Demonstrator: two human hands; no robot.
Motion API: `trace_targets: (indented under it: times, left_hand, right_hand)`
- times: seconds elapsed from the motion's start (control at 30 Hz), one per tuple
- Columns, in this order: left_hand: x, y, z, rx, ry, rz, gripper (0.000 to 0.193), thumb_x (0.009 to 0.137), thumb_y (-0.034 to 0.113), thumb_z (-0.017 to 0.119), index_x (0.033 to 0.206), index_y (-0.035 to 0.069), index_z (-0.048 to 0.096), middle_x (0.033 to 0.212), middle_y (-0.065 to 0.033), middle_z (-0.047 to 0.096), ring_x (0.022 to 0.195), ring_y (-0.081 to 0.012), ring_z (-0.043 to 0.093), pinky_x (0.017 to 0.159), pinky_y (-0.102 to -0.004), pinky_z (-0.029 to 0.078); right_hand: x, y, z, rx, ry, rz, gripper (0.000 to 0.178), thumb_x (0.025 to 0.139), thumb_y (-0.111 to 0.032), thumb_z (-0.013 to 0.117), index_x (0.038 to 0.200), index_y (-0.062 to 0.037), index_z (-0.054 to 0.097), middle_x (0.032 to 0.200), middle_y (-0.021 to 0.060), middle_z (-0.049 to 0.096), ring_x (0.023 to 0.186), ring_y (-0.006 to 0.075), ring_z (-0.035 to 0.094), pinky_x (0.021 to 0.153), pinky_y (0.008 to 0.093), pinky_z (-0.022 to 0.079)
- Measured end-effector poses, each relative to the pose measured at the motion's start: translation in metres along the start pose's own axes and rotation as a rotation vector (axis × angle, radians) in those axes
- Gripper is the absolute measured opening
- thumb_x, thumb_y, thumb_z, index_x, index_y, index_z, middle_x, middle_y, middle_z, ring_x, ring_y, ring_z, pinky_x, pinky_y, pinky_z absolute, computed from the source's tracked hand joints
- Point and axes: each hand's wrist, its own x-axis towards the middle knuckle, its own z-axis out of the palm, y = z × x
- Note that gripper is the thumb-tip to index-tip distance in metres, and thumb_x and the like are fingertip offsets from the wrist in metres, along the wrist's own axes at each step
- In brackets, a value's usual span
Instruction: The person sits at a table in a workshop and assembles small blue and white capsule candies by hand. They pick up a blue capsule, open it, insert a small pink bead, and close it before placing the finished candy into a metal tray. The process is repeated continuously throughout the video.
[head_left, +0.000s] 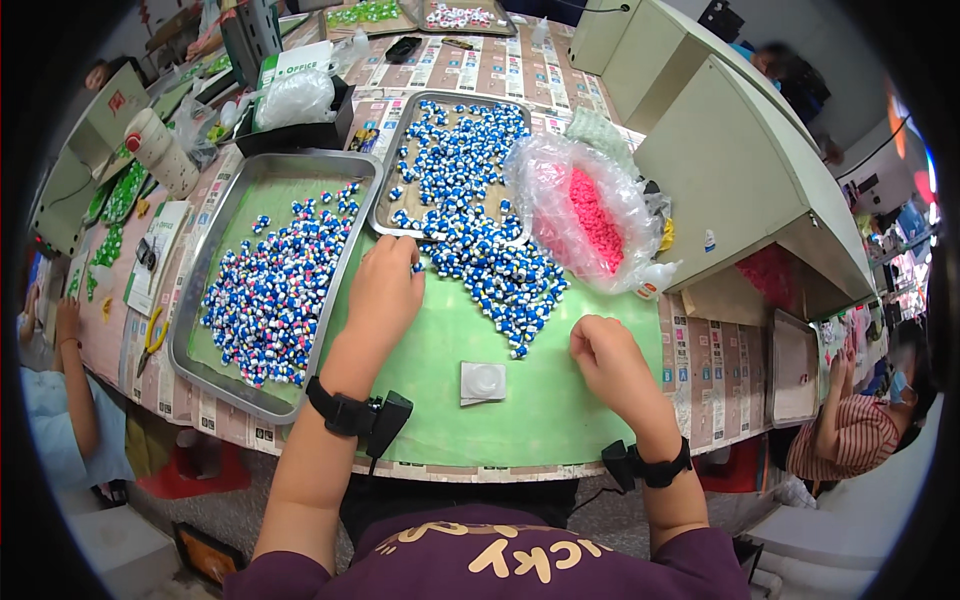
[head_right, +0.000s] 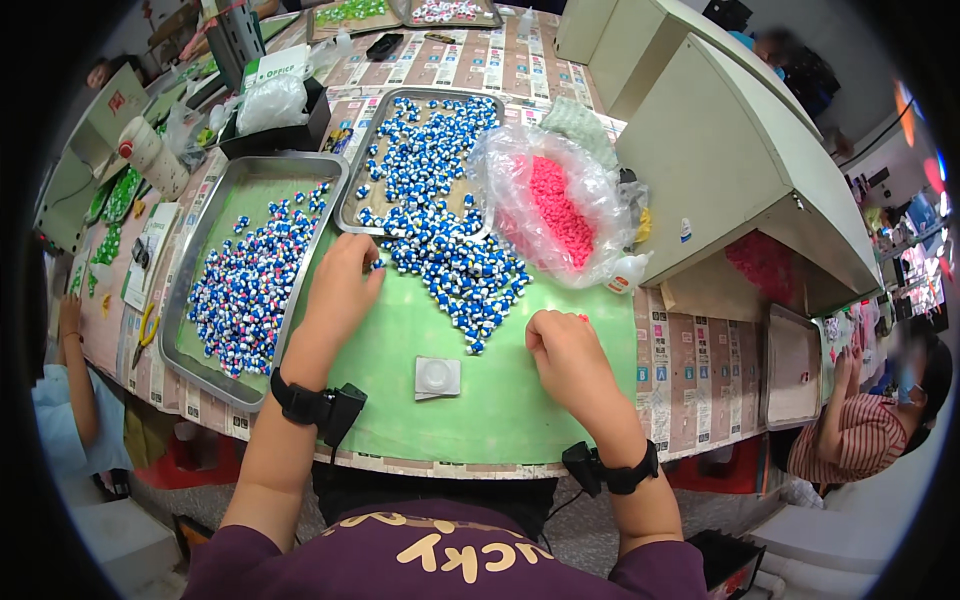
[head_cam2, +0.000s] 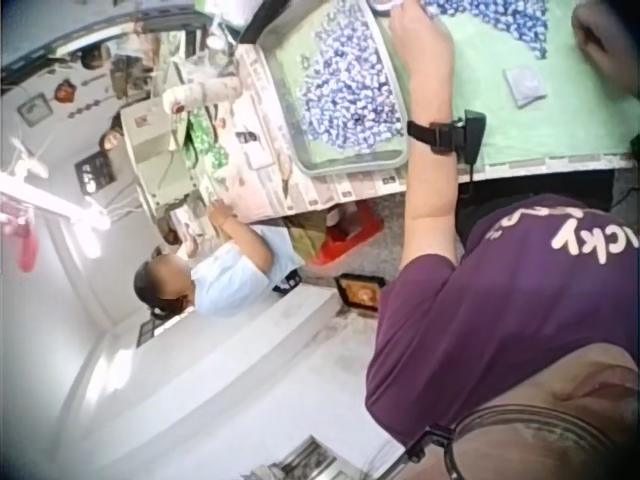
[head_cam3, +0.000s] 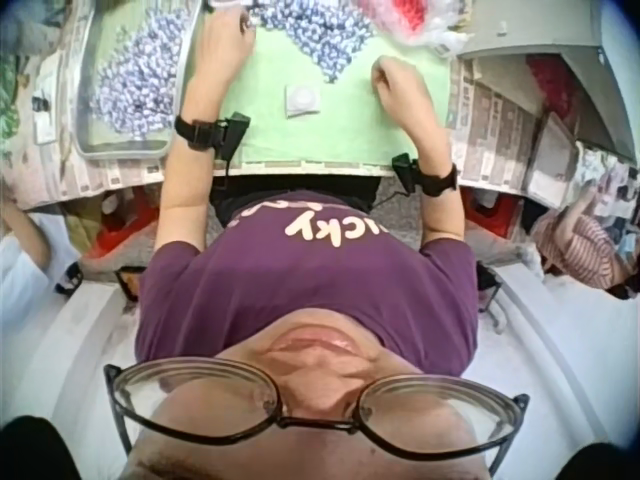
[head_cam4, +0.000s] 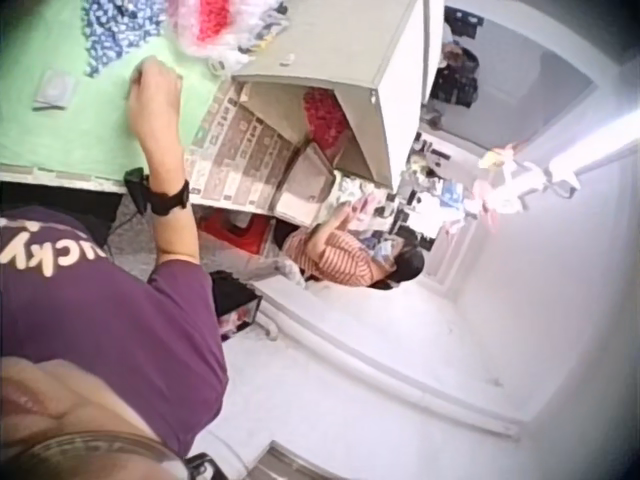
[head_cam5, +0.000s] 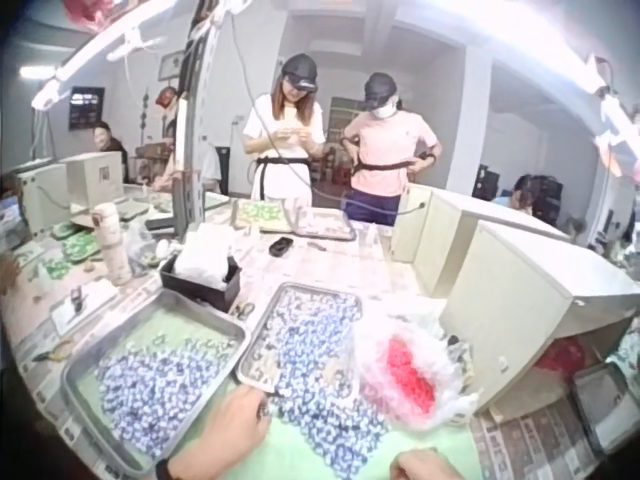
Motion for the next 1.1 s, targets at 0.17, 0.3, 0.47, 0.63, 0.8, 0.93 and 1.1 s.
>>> trace_targets:
  times: [0.17,0.3,0.47,0.63,0.8,0.93,1.1]
  left_hand:
    - [-0.009,0.012,-0.022,-0.186,-0.103,-0.058,0.012,0.079,-0.001,0.064,0.085,0.000,0.054,0.087,-0.0096,0.061,0.075,-0.0213,0.063,0.067,-0.0314,0.050]
    - [-0.036,0.047,-0.056,-0.775,-0.215,-0.125,0.010,0.086,0.001,0.063,0.095,0.001,0.062,0.094,-0.0064,0.061,0.080,-0.0131,0.063,0.067,-0.0257,0.051]
    - [-0.064,0.073,-0.070,-1.253,-0.510,-0.069,0.017,0.091,0.001,0.060,0.106,-0.001,0.067,0.099,-0.0064,0.060,0.085,-0.0128,0.062,0.069,-0.0249,0.053]
    - [-0.070,0.067,-0.072,-1.437,-0.639,-0.203,0.014,0.089,0.006,0.066,0.101,-0.001,0.068,0.096,-0.0054,0.060,0.084,-0.0121,0.060,0.069,-0.0252,0.052]
    - [-0.074,0.069,-0.067,-1.526,-0.598,-0.186,0.012,0.088,0.005,0.068,0.098,-0.001,0.068,0.094,-0.0044,0.060,0.081,-0.0111,0.059,0.068,-0.0248,0.051]
    - [-0.078,0.074,-0.067,-1.370,-0.381,-0.066,0.009,0.085,0.002,0.069,0.094,0.001,0.069,0.092,-0.0053,0.060,0.080,-0.0112,0.059,0.067,-0.0250,0.050]
    - [-0.074,0.078,-0.073,-0.844,-0.095,0.269,0.011,0.079,-0.002,0.072,0.089,0.002,0.070,0.088,-0.0062,0.059,0.073,-0.0131,0.060,0.061,-0.0255,0.049]
  right_hand:
    - [-0.002,-0.022,-0.016,0.433,0.104,0.148,0.015,0.079,0.010,0.058,0.085,-0.0007,0.051,0.081,0.0104,0.057,0.076,0.0231,0.059,0.072,0.0310,0.047]
    - [0.005,-0.046,-0.025,0.557,0.114,-0.061,0.017,0.079,0.011,0.062,0.087,-0.0007,0.053,0.087,0.0087,0.060,0.079,0.0200,0.060,0.071,0.0297,0.048]
    - [0.018,-0.088,-0.019,0.535,0.125,-0.330,0.026,0.071,0.014,0.065,0.086,-0.0035,0.053,0.090,0.0090,0.061,0.078,0.0237,0.059,0.069,0.0329,0.047]
    - [0.022,-0.094,-0.013,0.480,0.184,-0.497,0.030,0.066,0.014,0.066,0.085,-0.0054,0.054,0.089,0.0089,0.063,0.076,0.0251,0.059,0.067,0.0342,0.047]
    - [0.015,-0.095,-0.006,0.654,0.164,-0.379,0.025,0.075,0.012,0.068,0.084,-0.0053,0.053,0.090,0.0088,0.065,0.079,0.0213,0.061,0.068,0.0305,0.048]
    - [0.012,-0.101,0.000,0.820,0.170,-0.228,0.022,0.080,0.009,0.068,0.084,-0.0050,0.051,0.091,0.0093,0.063,0.082,0.0172,0.060,0.072,0.0280,0.049]
    - [0.008,-0.105,-0.003,1.083,0.033,0.037,0.020,0.085,0.007,0.065,0.084,-0.0049,0.048,0.095,0.0081,0.060,0.088,0.0126,0.057,0.077,0.0257,0.047]
